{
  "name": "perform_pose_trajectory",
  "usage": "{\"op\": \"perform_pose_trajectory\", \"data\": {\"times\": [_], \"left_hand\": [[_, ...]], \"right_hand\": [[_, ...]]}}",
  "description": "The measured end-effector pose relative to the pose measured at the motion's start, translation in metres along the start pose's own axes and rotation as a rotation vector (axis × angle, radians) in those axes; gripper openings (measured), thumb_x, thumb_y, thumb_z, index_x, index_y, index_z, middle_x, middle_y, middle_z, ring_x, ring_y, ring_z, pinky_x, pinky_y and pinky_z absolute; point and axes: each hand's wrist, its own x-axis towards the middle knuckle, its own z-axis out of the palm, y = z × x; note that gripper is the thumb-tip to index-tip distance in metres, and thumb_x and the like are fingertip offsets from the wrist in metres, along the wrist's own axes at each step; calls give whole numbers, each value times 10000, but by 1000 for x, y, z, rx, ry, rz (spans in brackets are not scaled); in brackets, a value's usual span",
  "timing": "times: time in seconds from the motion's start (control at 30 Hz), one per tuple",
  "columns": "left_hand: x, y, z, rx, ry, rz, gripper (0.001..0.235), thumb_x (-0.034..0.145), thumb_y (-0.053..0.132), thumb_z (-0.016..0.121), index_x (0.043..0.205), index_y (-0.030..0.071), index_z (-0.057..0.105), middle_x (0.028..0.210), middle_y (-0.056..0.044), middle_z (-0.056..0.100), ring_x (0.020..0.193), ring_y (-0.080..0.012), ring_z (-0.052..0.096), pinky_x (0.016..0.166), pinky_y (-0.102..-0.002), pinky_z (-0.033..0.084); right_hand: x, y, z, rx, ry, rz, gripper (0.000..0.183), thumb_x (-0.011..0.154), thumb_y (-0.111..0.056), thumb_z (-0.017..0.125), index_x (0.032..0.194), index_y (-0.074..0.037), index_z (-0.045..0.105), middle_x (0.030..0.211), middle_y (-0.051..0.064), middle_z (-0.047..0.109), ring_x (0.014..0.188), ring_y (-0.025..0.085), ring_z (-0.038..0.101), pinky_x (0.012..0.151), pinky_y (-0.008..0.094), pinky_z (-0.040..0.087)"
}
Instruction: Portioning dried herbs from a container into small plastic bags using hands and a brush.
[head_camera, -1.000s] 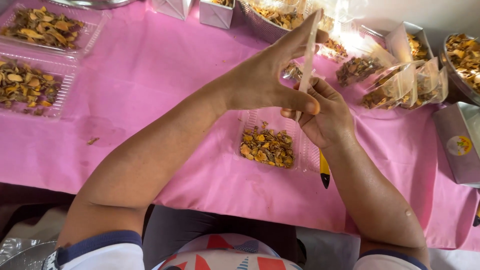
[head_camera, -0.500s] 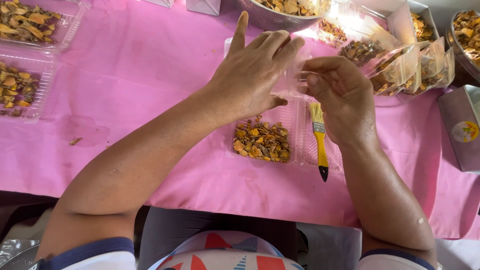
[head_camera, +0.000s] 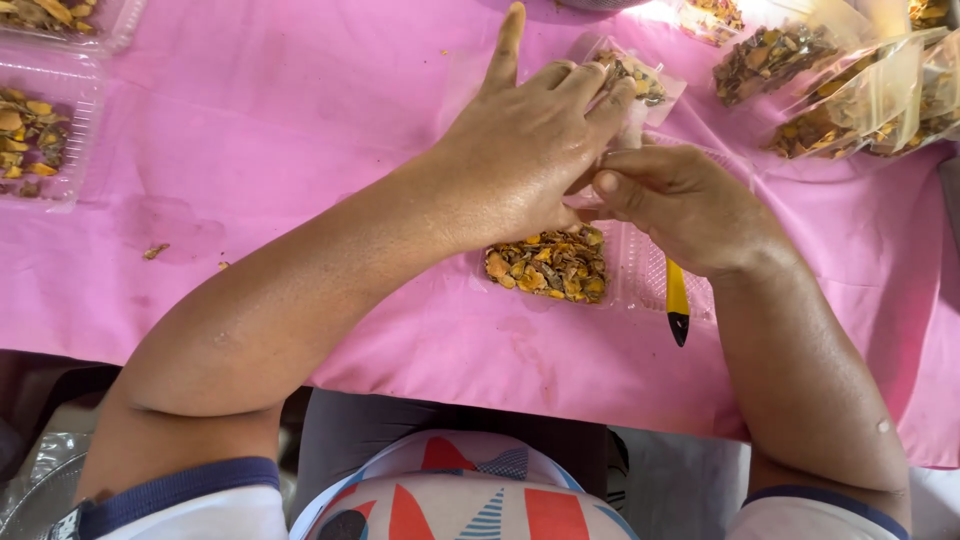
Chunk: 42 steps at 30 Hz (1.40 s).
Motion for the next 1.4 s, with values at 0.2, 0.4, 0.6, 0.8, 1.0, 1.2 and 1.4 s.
{"op": "perform_pose_trajectory", "data": {"times": [0.2, 0.4, 0.6, 0.8, 1.0, 1.2, 1.4], "left_hand": [[-4, 4, -12, 113, -22, -16, 930, 714, 666, 858, 1349, 75, 525, 1408, -179, 532, 1146, -301, 621, 981, -711, 387], [-4, 0, -10, 111, -95, -15, 551, 715, 219, 828, 1196, 92, 591, 1078, -88, 643, 978, -280, 649, 996, -664, 380], [3, 0, -16, -107, -427, -53, 487, 768, 263, 821, 1198, 116, 645, 1055, -101, 655, 994, -316, 674, 1148, -803, 92], [2, -1, -31, -219, -424, -58, 415, 753, 411, 861, 1019, 157, 668, 951, -40, 721, 924, -291, 708, 1075, -687, 295], [-3, -20, -46, -101, -545, -249, 753, 720, 344, 920, 1325, 40, 588, 1310, -138, 555, 1093, -331, 608, 724, -519, 589], [2, -17, -14, 79, -724, -210, 959, 666, 391, 917, 1469, 102, 480, 1376, -124, 553, 1246, -342, 529, 1112, -731, 270], [2, -7, -21, 2, -815, -197, 925, 650, 237, 948, 1444, 55, 510, 1444, -124, 514, 1386, -337, 458, 1163, -828, -2]], "right_hand": [[-1, -23, 0, -407, -107, -31, 362, 972, -188, 622, 1287, -16, 663, 1283, 118, 729, 1217, 191, 685, 1079, 323, 519], [-2, -9, -2, -439, -74, -67, 378, 959, -133, 687, 1321, -28, 652, 1147, 93, 525, 1138, 195, 612, 1052, 310, 496], [3, -11, 9, -756, -204, -38, 606, 941, -280, 656, 1513, -217, 465, 1524, 128, 423, 1122, 341, 639, 969, 491, 532], [-7, -21, -2, -588, -191, -171, 412, 929, -64, 700, 1338, -105, 671, 1376, 170, 590, 1229, 260, 617, 944, 349, 533], [-15, -32, -2, -612, 44, -137, 240, 915, 47, 749, 1141, 84, 676, 1310, 217, 672, 1010, 235, 693, 974, 337, 597], [-7, 3, 30, -965, -368, 69, 661, 806, -117, 654, 1455, -205, 558, 1491, 78, 524, 1309, 296, 534, 970, 504, 452], [0, 14, 29, -845, -305, -82, 460, 790, -34, 684, 1247, -85, 688, 1241, 111, 685, 1119, 329, 647, 954, 470, 477]]}}
